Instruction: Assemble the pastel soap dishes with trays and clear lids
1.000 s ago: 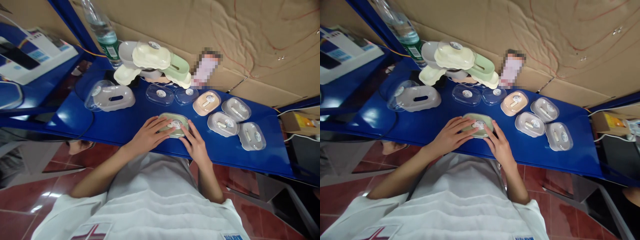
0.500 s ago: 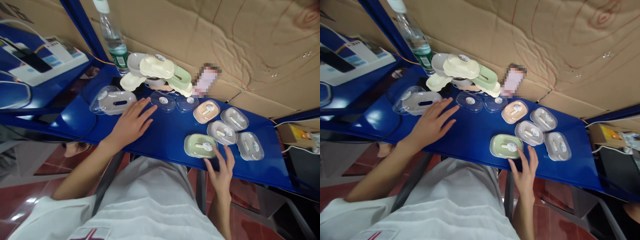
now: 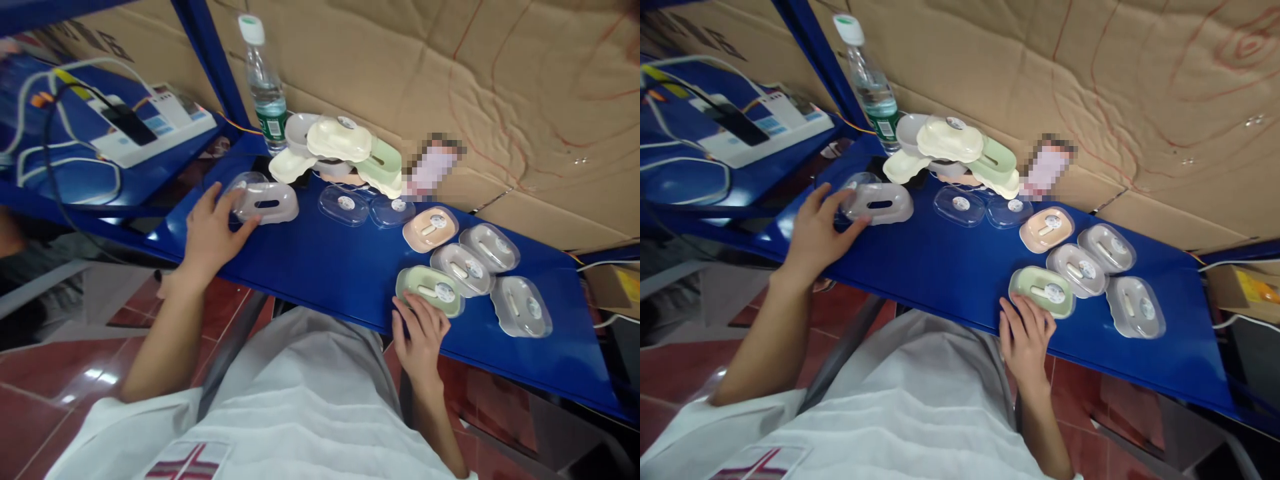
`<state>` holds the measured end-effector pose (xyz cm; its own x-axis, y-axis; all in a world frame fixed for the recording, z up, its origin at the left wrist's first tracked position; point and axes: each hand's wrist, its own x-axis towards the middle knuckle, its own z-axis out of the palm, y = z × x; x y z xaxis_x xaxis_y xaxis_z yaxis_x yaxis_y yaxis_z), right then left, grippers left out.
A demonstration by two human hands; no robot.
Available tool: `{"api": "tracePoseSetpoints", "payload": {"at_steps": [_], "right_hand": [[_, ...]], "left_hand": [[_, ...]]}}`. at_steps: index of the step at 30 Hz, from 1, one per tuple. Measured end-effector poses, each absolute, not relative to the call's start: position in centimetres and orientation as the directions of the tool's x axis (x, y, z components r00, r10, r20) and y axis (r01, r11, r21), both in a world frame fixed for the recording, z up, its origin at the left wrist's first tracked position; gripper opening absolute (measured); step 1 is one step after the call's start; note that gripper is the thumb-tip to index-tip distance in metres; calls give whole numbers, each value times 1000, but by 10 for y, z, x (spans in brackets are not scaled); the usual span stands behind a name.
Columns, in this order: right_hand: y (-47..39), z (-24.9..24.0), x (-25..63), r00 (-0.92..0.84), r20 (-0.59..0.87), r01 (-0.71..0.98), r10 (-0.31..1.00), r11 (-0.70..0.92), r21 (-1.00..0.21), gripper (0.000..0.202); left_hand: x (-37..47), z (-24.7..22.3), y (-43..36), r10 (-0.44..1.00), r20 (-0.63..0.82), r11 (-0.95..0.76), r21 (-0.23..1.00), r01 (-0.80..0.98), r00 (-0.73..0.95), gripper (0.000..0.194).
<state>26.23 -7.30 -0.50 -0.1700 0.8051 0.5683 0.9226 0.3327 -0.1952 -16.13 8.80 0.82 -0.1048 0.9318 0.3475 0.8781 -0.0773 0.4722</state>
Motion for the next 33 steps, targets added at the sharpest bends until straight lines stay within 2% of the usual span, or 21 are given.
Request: {"api": "tracePoseSetpoints", "payload": {"at_steps": [6,9,12,15,17,20,23,29,33], "right_hand": [[-70,-6,282,-78,581,970,810,196,-143,30],[-69,-5,293,-27,608,976,794,152,-155,35],[-66,-5,290,-18,622,962,783,184,-203,40],[-60,-3,266,-139,553,915,822,320,-246,43],[-54,1,243,-304,425,870,852,431,-241,45],[-42,8,213,-511,251,798,822,563,-216,49],[-31,13,202,-571,195,765,797,603,-225,52],[-22,4,220,-448,263,804,854,514,-298,43],[-22,-1,223,-429,267,808,863,499,-314,49]], "left_hand": [[-160,8,83,932,360,-226,475,850,46,52],[-153,13,74,928,336,-319,500,805,159,50],[-141,15,65,911,323,-396,524,754,255,49],[-126,15,58,894,303,-447,569,690,329,49],[-121,15,57,884,265,-462,616,639,384,49],[-122,17,62,881,242,-459,644,612,406,49],[-133,16,75,889,264,-455,607,651,375,48],[-146,5,92,909,246,-416,494,763,336,44],[-137,9,94,899,235,-439,457,774,371,41]]}}
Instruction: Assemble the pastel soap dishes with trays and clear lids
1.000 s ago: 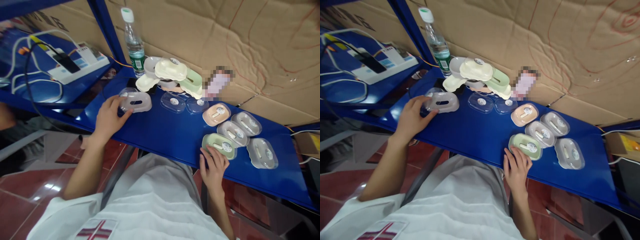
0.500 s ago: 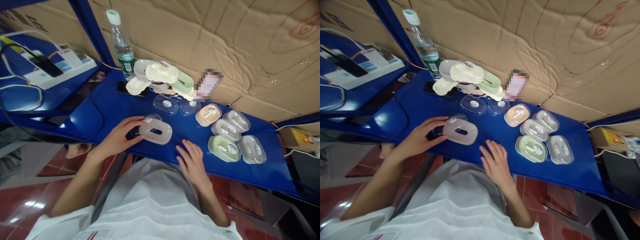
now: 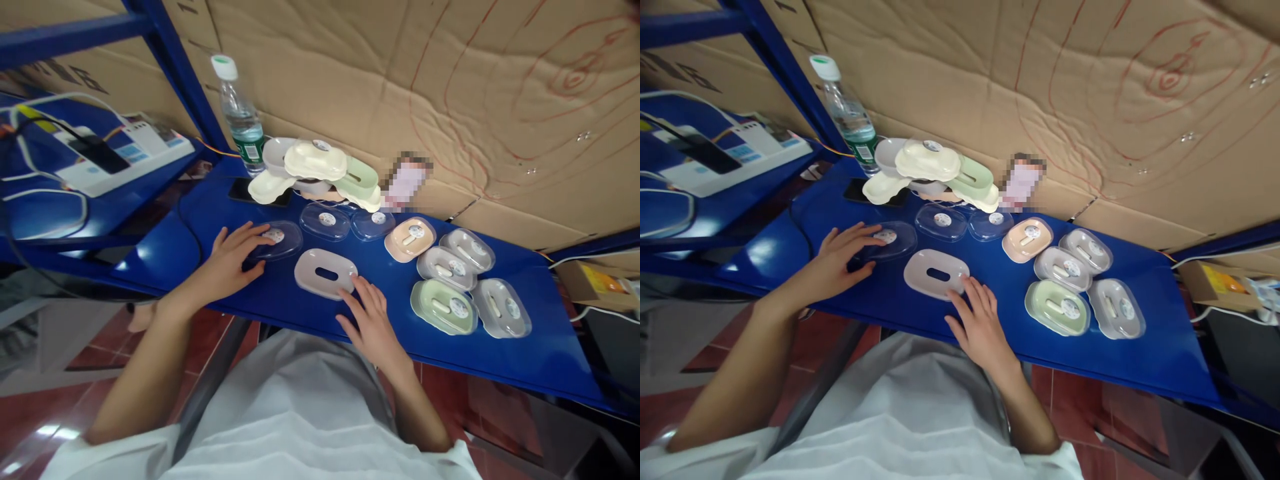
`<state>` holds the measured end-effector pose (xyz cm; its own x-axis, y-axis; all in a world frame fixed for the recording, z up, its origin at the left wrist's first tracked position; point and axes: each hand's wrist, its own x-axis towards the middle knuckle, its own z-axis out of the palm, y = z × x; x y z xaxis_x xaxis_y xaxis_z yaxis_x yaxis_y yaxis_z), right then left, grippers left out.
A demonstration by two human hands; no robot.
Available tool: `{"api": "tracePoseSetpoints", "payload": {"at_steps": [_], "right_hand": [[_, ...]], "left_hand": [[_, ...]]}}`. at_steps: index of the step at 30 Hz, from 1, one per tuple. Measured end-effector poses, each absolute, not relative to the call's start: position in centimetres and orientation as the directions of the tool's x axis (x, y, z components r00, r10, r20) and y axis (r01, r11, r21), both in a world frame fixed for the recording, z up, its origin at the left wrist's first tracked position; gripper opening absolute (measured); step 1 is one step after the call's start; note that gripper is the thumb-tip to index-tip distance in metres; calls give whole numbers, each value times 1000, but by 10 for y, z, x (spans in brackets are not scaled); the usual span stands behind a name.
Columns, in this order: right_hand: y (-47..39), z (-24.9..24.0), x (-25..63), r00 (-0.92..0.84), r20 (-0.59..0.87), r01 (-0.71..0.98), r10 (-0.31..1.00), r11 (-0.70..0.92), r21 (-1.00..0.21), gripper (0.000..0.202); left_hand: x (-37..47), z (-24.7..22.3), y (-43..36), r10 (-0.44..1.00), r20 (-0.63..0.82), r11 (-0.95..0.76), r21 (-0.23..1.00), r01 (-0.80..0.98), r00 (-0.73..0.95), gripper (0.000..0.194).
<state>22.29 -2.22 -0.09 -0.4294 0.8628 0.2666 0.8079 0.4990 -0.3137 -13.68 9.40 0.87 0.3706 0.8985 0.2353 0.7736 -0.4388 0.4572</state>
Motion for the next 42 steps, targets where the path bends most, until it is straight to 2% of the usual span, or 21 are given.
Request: {"api": "tracePoseSetpoints", "payload": {"at_steps": [6,9,17,23,27,30,37,42], "right_hand": [[-22,-2,220,-421,260,813,869,489,-316,58],[-22,-2,221,-429,251,808,868,493,-322,56],[-22,-1,222,-429,237,812,872,487,-322,54],[-22,-2,222,-426,254,798,868,493,-347,57],[-21,-2,222,-419,265,792,868,493,-360,58],[-21,-3,222,-409,297,785,863,498,-367,53],[-20,-5,222,-321,413,778,852,486,-398,34],[-20,-10,226,-213,486,778,847,448,-441,12]], "left_hand": [[-113,54,118,818,406,-559,389,732,408,38],[-98,70,146,790,429,-594,356,722,438,42],[-65,68,211,811,455,-508,235,829,368,51],[-63,69,233,738,544,-551,146,822,398,41],[-58,73,240,724,541,-559,97,824,428,36],[-54,83,243,744,519,-539,94,837,420,33],[-64,118,233,753,472,-589,175,789,458,22],[-72,107,215,695,527,-651,174,739,489,16]]}}
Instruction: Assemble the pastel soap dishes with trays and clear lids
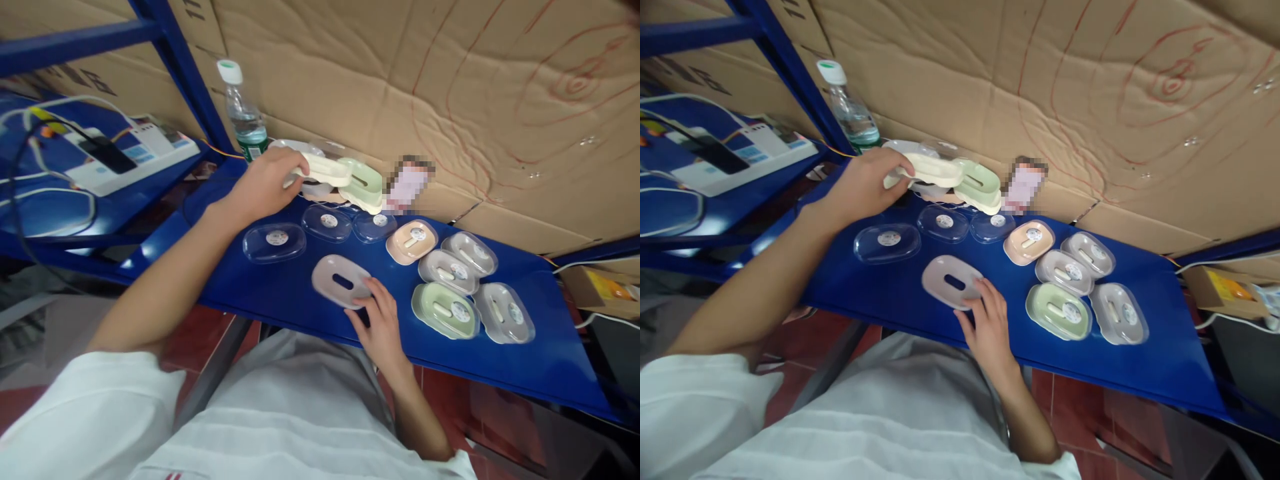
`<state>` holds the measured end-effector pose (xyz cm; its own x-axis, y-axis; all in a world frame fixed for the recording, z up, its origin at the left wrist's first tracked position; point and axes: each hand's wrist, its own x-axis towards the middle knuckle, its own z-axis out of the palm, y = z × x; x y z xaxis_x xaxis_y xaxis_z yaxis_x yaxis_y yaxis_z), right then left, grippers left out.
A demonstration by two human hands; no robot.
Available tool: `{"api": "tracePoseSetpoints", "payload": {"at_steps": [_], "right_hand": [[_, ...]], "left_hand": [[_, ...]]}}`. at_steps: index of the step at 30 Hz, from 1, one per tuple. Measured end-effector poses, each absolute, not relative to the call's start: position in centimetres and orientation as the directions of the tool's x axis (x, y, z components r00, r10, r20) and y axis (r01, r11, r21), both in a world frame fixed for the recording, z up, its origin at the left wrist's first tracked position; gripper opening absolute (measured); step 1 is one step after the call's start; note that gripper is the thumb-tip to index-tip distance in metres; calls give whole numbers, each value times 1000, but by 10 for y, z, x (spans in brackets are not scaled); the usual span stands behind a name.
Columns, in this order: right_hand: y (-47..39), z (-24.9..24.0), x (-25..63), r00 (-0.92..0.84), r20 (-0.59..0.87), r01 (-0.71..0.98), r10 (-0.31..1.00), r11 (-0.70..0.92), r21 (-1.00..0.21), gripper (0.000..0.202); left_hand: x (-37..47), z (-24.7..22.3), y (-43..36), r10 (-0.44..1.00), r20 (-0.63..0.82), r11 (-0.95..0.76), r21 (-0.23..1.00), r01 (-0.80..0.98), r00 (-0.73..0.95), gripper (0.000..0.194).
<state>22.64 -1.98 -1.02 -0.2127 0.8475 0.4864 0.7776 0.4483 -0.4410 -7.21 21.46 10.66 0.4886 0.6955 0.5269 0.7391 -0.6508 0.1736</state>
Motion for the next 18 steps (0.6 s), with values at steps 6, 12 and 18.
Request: {"api": "tracePoseSetpoints", "payload": {"at_steps": [6,12,18], "right_hand": [[-21,-10,228,-91,535,651,840,457,-606,10],[-23,-7,225,5,521,629,854,402,-665,10],[-29,-7,227,156,624,556,766,454,-696,21]], "left_hand": [[-76,67,195,622,596,-735,218,643,509,17],[-82,49,178,570,620,-781,207,589,539,18],[-78,38,119,547,602,-809,201,552,582,21]]}}
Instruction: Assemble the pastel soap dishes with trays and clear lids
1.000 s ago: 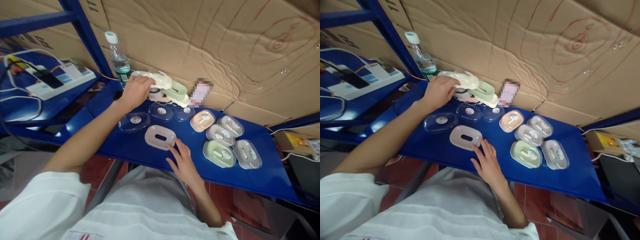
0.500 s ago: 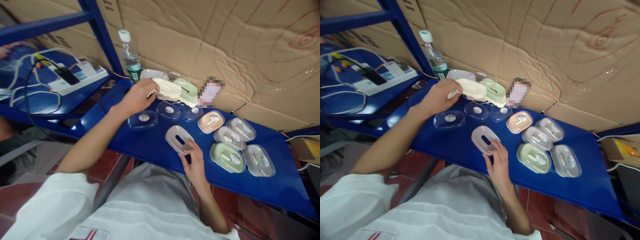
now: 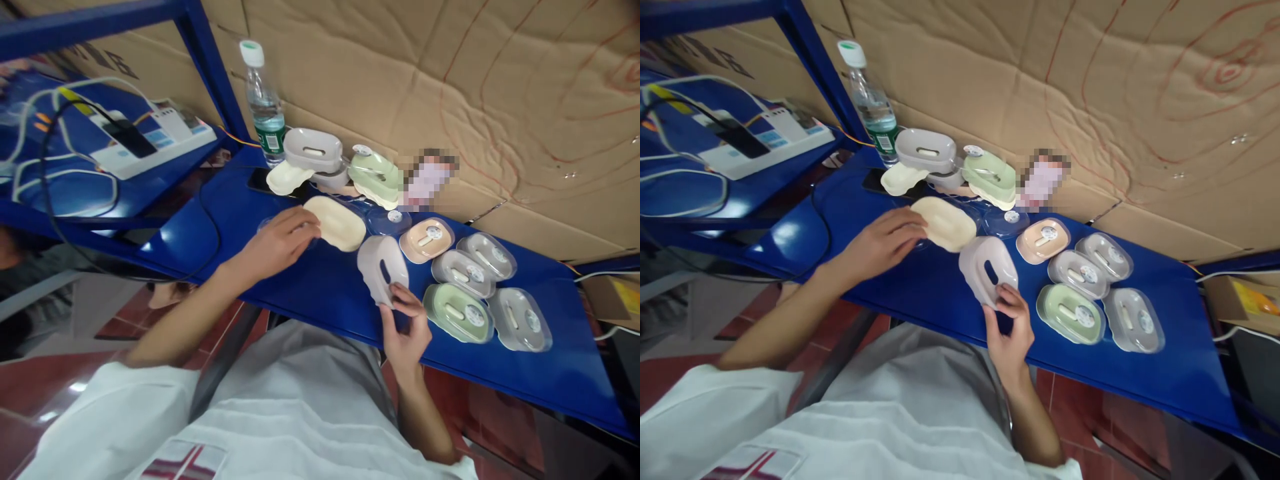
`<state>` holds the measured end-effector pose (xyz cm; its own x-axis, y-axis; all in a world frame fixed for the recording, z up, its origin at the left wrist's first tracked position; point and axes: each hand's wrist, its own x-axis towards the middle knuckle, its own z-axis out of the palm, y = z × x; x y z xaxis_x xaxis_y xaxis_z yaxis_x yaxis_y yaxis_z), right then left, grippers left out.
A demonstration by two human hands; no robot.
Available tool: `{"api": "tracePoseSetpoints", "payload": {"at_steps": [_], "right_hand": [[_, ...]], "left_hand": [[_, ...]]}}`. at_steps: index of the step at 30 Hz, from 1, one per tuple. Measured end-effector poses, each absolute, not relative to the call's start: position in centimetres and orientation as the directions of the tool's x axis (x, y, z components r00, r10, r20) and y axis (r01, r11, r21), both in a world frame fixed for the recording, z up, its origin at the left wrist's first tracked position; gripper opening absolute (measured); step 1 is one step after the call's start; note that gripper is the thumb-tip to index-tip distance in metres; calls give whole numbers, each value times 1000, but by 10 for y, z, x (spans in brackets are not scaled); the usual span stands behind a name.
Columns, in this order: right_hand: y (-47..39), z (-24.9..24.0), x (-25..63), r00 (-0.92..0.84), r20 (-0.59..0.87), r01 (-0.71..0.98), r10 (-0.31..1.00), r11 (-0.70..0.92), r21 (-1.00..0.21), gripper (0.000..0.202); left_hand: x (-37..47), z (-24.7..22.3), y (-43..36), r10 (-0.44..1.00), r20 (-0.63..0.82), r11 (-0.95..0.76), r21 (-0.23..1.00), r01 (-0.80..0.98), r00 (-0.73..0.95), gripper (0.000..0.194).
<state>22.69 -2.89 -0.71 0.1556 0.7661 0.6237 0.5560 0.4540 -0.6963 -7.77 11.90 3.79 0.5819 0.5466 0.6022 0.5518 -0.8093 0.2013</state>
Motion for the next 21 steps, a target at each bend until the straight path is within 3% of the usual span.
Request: {"api": "tracePoseSetpoints", "payload": {"at_steps": [3,8,12,16,18,21], "right_hand": [[-31,-7,228,177,666,537,725,496,-683,25],[-27,-2,230,93,631,588,770,469,-659,23],[-24,4,235,-117,505,661,855,447,-603,25],[-23,6,236,-355,402,640,844,533,-554,34],[-22,6,234,-429,361,623,828,561,-545,35],[-21,6,231,-460,334,619,823,566,-544,33]], "left_hand": [[-60,26,74,540,566,-817,176,549,623,26],[-33,9,21,537,434,-836,157,526,724,29],[-34,-5,9,586,468,-800,208,563,661,31],[-41,-11,13,662,541,-720,268,640,519,41],[-43,-11,17,670,518,-718,268,643,532,47],[-46,-12,22,648,457,-755,276,595,610,37]]}}
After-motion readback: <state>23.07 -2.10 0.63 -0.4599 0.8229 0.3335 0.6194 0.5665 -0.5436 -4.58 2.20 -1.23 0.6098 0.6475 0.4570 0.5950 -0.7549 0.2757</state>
